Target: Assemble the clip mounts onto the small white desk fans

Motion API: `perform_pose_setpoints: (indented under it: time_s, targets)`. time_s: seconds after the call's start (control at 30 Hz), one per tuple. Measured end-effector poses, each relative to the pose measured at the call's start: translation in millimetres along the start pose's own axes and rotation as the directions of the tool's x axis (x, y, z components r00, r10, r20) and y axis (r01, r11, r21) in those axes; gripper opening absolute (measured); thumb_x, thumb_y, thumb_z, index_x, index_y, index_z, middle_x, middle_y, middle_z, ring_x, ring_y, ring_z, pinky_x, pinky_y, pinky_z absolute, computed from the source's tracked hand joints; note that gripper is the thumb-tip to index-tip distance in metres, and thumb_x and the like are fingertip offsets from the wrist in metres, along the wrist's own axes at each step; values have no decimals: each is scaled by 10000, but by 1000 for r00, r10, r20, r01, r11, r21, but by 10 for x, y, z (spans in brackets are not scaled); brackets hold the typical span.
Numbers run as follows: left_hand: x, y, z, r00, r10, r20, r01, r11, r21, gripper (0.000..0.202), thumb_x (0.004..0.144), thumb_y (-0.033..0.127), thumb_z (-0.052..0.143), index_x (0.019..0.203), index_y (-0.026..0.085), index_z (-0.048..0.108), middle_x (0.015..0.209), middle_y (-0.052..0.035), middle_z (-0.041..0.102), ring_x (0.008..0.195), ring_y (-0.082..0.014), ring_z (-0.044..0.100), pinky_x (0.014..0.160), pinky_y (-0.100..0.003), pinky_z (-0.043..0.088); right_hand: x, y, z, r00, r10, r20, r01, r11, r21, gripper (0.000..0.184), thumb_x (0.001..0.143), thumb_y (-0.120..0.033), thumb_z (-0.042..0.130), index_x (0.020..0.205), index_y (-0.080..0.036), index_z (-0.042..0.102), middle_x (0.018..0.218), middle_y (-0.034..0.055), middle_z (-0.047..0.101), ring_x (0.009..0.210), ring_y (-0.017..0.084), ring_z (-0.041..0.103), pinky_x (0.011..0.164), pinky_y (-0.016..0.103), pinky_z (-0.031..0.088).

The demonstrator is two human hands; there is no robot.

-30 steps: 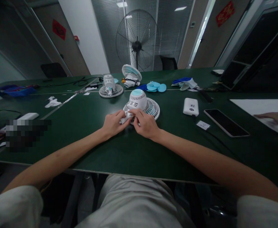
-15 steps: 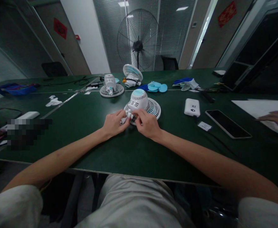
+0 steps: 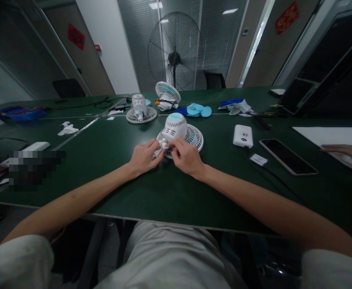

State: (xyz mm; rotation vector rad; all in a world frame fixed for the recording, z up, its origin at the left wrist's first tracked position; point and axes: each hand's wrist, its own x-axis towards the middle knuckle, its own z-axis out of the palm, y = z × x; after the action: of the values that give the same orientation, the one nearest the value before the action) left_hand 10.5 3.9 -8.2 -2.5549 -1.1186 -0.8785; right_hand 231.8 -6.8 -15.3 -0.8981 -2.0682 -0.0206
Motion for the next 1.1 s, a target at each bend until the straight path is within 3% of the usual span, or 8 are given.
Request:
perform_pose_setpoints:
  time_s: [0.17, 0.37, 0.7, 0.87, 1.1]
  targets:
    - [18, 10, -6, 1000, 0, -18, 0, 1000, -10, 311, 1100, 373, 431, 918, 184, 599, 937, -47, 676, 762, -161, 634, 588, -296, 364, 4, -3, -4, 1000, -9, 26, 9, 1000, -3, 169, 956, -100, 508, 1029, -207, 616, 998, 67, 675, 858, 222, 667, 737, 363, 547]
    - [-7, -3, 14, 1000, 13, -12, -13, 1000, 5, 260, 1044, 417, 529, 942, 183, 580, 953, -48, 666, 771, -172, 640, 582, -296, 375, 7, -7, 6, 999, -13, -43, 14, 999, 28, 297, 940, -57, 488, 1157, -212, 619, 1084, 79, 679, 951, 239, 681, 827, 389, 566]
    - [11, 0, -6, 1000, 20, -19, -20, 1000, -11, 294, 1102, 370, 426, 938, 187, 587, 946, -41, 668, 771, -162, 636, 589, -302, 375, -1, 4, 12, 999, -12, -31, 12, 1000, 17, 296, 950, -67, 503, 1154, -218, 654, 1103, 83, 684, 966, 250, 691, 854, 419, 599]
    - [-6, -5, 2, 1000, 29, 3, -29, 999, 28, 282, 1031, 455, 548, 965, 181, 564, 963, -48, 662, 781, -177, 641, 576, -300, 380, -9, -18, -3, 999, -23, -28, 23, 1000, 16, 394, 946, -55, 495, 1269, -225, 644, 1179, 88, 676, 981, 243, 690, 839, 401, 602]
    - [-5, -9, 39, 999, 33, -12, -33, 998, 48, 269, 1088, 399, 468, 948, 185, 552, 954, -46, 666, 768, -169, 644, 566, -307, 345, -18, 47, 38, 999, -14, -31, 14, 1000, 12, 247, 965, -95, 504, 1100, -188, 689, 1019, 76, 694, 885, 230, 687, 782, 393, 583]
